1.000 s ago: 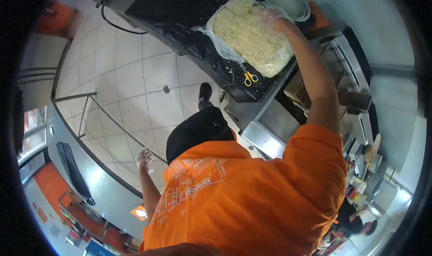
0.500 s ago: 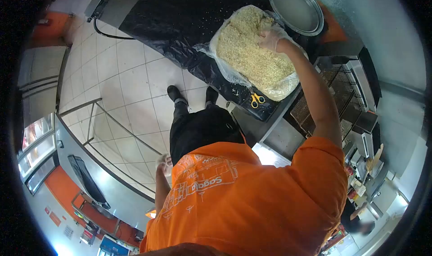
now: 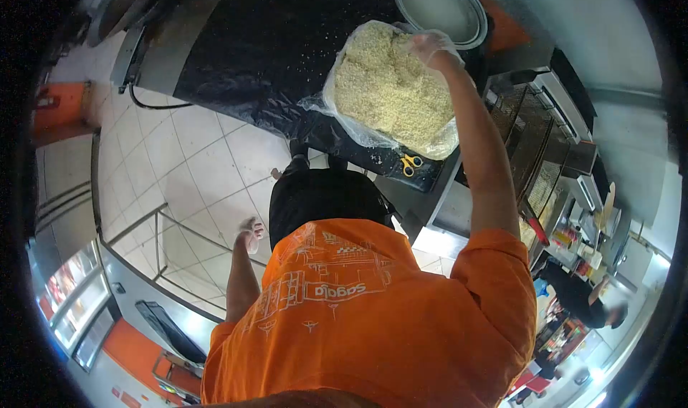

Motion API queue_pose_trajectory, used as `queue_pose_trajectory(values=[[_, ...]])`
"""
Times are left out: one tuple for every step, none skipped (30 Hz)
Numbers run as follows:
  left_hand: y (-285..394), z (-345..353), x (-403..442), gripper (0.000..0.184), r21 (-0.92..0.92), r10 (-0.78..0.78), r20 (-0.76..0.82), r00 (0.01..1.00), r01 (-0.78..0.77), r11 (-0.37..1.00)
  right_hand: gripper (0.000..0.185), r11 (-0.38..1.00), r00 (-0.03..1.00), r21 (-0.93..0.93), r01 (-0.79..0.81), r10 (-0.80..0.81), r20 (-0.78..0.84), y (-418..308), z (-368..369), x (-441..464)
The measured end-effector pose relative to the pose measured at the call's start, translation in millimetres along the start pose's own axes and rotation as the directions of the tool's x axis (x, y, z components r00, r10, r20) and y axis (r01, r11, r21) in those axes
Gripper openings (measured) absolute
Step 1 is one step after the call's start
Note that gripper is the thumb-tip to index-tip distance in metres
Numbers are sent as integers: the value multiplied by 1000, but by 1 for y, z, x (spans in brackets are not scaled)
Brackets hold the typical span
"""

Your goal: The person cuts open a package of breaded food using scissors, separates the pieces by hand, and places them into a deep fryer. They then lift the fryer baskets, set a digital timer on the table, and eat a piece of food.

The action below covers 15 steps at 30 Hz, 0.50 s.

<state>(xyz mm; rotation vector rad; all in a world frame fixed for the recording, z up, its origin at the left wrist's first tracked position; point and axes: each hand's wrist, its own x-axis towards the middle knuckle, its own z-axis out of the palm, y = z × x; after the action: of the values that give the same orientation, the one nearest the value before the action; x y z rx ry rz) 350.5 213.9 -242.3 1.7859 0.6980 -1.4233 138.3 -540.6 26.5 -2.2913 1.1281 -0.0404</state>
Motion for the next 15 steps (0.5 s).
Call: queue_pose_trajectory(values=[[16,-2,6,37,38,-17,34,999,16,999,41,843,993,-529,99,-45,113,-9,-3,13],[33,-2,13,34,74,-34,65,997,29,997,41,843,994,-531,87,-39,101,-17,-1,21],[51,1,13,37,67,102,56,993,-106,992,43,805,995,-592,50,14,103,-22,5,26],[74,0,15,37,80,100,60,993,-105,991,46,761,992,-648,15,70,105,-26,12,29],[94,-3,21,39,54,180,79,980,-184,981,50,775,976,-615,-144,213,40,-26,25,39],[110,-3,19,41,26,254,95,962,-258,966,50,774,973,-614,-154,226,42,-22,33,39],[125,-3,17,41,33,251,99,963,-255,966,50,789,987,-603,-120,158,11,-20,38,42],[145,1,3,42,62,263,64,963,-267,962,49,801,996,-593,-85,87,-25,-18,42,46],[157,0,-1,44,92,278,30,960,-280,956,50,810,998,-583,-67,66,-23,-5,47,54],[167,-1,-5,44,97,283,36,959,-285,954,51,821,998,-569,-55,65,-2,8,50,60],[174,-5,-5,43,140,279,40,960,-281,949,52,829,996,-555,-60,85,20,30,56,67],[182,-8,-5,42,183,277,44,960,-280,942,54,837,994,-544,-61,99,41,61,61,75],[186,-12,1,42,192,284,54,957,-289,938,55,840,993,-539,-60,107,57,92,69,83],[183,-20,13,41,179,240,55,969,-246,953,56,843,992,-535,-53,104,66,120,75,82],[181,-26,25,41,168,195,57,979,-202,965,56,844,992,-532,-71,117,53,117,69,76]])
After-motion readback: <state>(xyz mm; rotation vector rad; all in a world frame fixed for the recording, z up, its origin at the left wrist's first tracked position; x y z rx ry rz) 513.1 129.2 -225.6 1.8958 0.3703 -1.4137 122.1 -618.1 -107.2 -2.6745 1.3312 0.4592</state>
